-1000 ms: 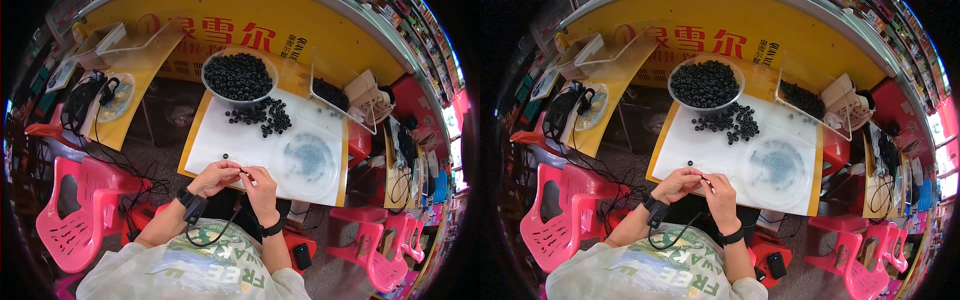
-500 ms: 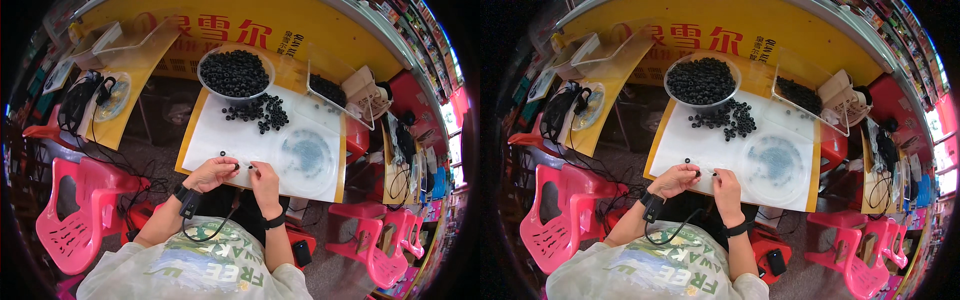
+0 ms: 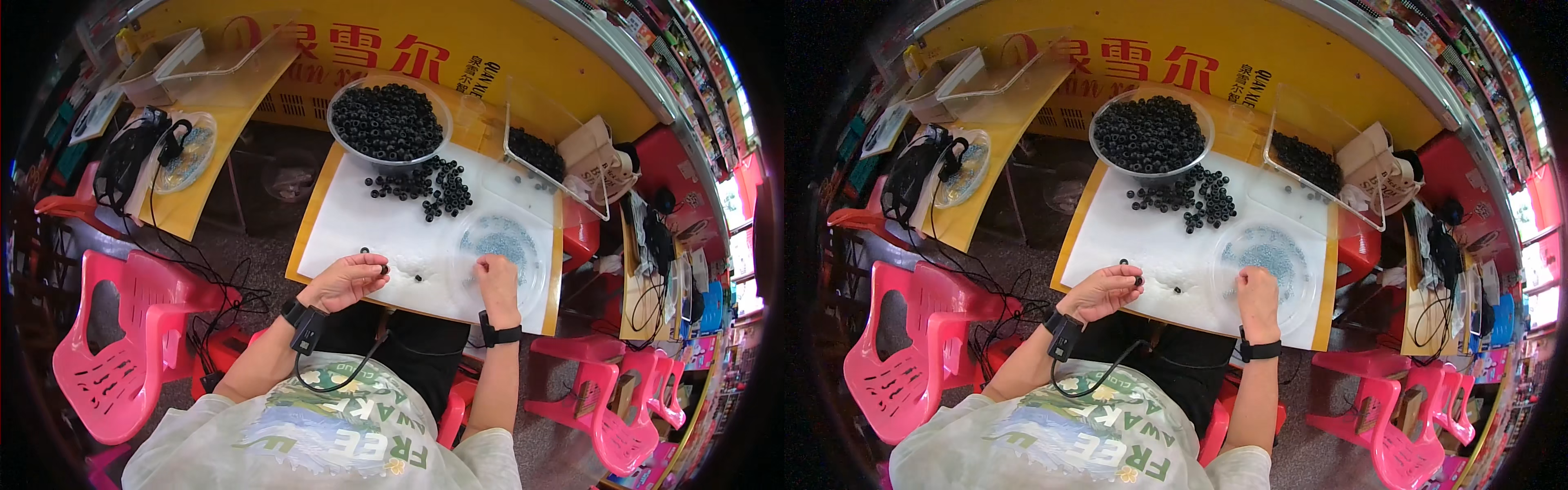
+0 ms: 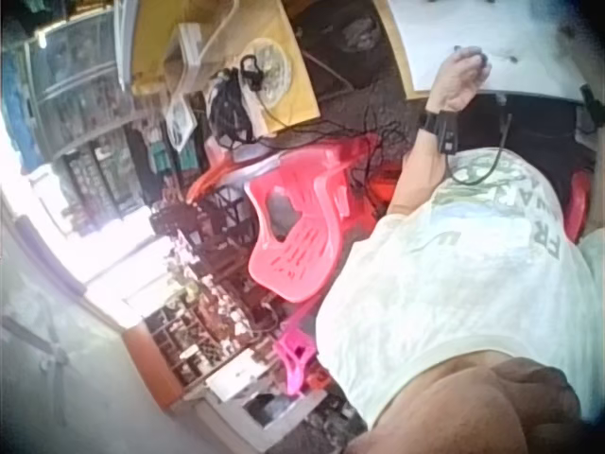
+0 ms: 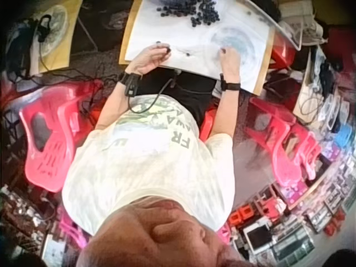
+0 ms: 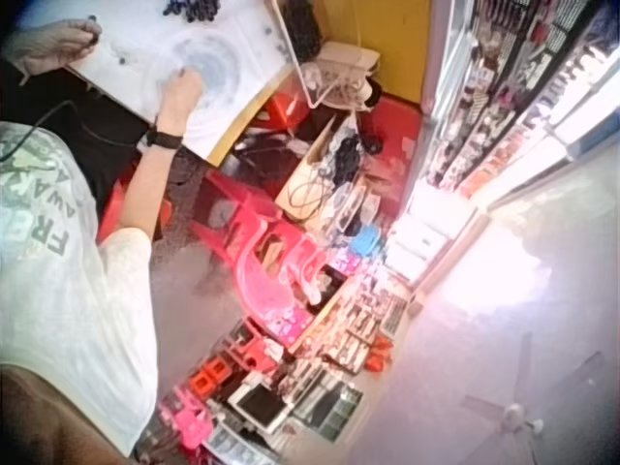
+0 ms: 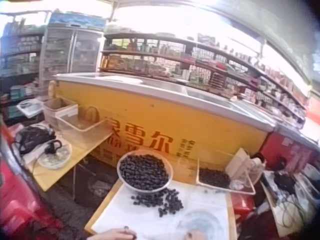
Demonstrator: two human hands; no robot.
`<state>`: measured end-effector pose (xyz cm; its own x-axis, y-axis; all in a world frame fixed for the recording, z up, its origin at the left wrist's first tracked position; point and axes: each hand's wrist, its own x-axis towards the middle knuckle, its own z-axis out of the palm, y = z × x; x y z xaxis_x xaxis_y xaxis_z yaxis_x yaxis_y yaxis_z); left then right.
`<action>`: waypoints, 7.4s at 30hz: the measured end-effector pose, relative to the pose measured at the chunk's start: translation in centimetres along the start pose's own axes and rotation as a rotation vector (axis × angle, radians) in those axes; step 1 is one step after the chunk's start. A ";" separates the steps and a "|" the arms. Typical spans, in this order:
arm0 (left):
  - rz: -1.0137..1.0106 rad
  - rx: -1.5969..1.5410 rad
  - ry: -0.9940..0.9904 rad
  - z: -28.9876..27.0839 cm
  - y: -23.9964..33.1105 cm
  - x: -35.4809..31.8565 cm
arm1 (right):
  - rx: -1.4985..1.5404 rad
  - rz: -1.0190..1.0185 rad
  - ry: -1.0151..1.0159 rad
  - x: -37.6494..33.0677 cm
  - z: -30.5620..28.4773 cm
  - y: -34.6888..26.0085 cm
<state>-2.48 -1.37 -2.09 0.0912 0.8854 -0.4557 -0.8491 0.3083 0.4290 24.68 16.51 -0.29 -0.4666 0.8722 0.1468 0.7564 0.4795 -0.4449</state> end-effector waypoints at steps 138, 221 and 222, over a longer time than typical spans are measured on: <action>0.124 0.045 -0.062 2.5 -2.3 0.4 | 0.882 0.113 0.018 -6.2 2.0 -13.2; 0.178 -0.186 0.020 0.5 1.5 -0.3 | 0.156 -0.408 -0.050 4.4 6.7 -11.1; 0.181 -0.169 0.031 0.3 1.5 -0.4 | 0.173 -0.426 -0.057 4.5 7.0 -10.9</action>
<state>-3.61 -1.11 -1.03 -0.0842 0.9093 -0.4076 -0.9254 0.0804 0.3704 11.14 14.51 -0.99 -0.7474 0.5920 0.3017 0.4067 0.7666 -0.4969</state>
